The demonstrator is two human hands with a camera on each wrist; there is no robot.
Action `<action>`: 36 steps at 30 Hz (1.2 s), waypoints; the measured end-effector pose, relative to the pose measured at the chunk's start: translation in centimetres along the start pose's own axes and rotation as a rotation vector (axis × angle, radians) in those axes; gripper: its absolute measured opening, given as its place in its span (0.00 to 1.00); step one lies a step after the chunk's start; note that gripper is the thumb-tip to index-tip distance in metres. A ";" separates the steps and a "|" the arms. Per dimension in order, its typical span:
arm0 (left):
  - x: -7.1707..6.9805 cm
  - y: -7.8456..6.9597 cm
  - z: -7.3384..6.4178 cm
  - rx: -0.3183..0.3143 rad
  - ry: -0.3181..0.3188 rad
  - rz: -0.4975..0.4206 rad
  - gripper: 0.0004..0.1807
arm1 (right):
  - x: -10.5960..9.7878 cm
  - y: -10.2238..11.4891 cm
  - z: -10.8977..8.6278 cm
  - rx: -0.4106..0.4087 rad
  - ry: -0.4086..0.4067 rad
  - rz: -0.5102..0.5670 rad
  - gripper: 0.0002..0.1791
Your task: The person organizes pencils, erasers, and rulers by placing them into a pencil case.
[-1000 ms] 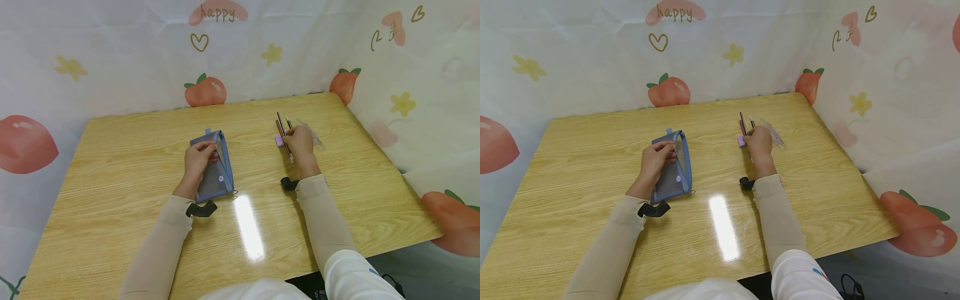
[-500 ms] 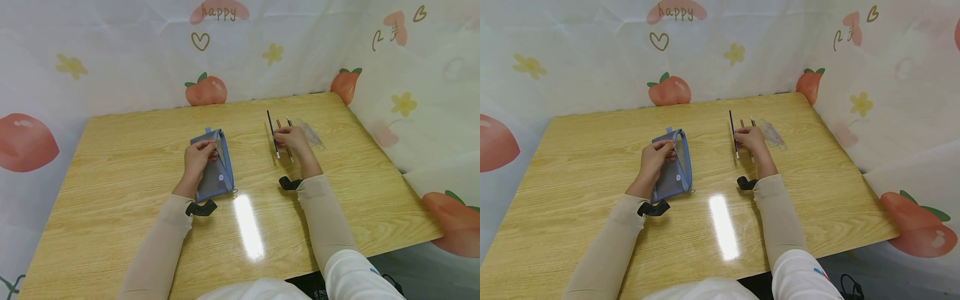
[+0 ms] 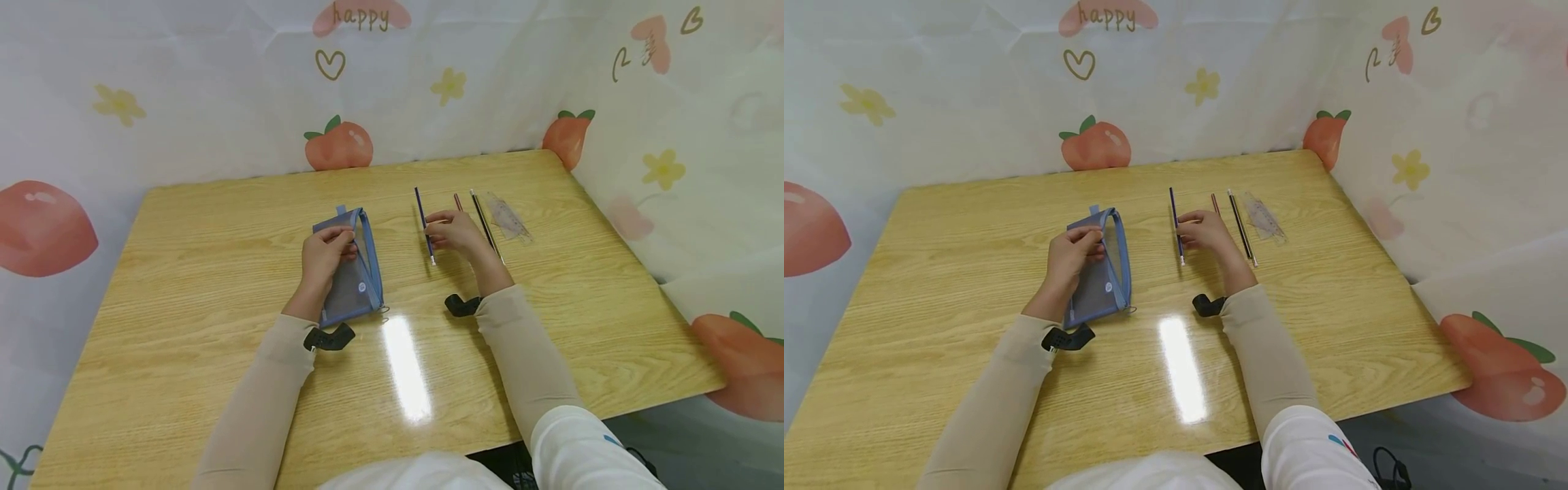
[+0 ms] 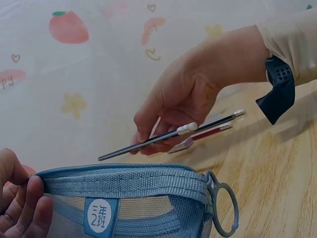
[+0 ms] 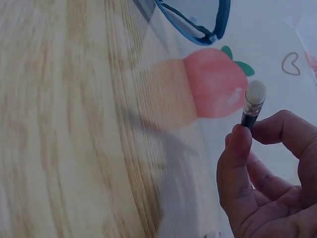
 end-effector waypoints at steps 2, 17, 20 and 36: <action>0.0 0.0 0.0 0.001 0.003 -0.005 0.11 | 0.6 0.0 0.0 0.000 0.015 0.012 0.19; 0.0 0.1 0.1 0.002 0.004 -0.004 0.10 | 5.3 0.7 -0.1 -0.026 0.149 0.024 0.19; 0.0 0.1 0.1 0.002 0.005 -0.006 0.10 | 6.1 1.0 -0.4 -0.053 0.182 0.007 0.19; 0.1 0.0 0.0 -0.005 -0.005 -0.015 0.10 | 9.0 1.5 -1.1 -0.089 0.326 0.011 0.19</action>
Point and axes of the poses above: each hand's wrist, its own z-axis towards the middle knuckle, its own x-axis out of the palm, y = z × x, the point moved 10 cm from there along z, towards the middle knuckle, and after that the axes turned 10 degrees about -z, right-handed, at the moved point
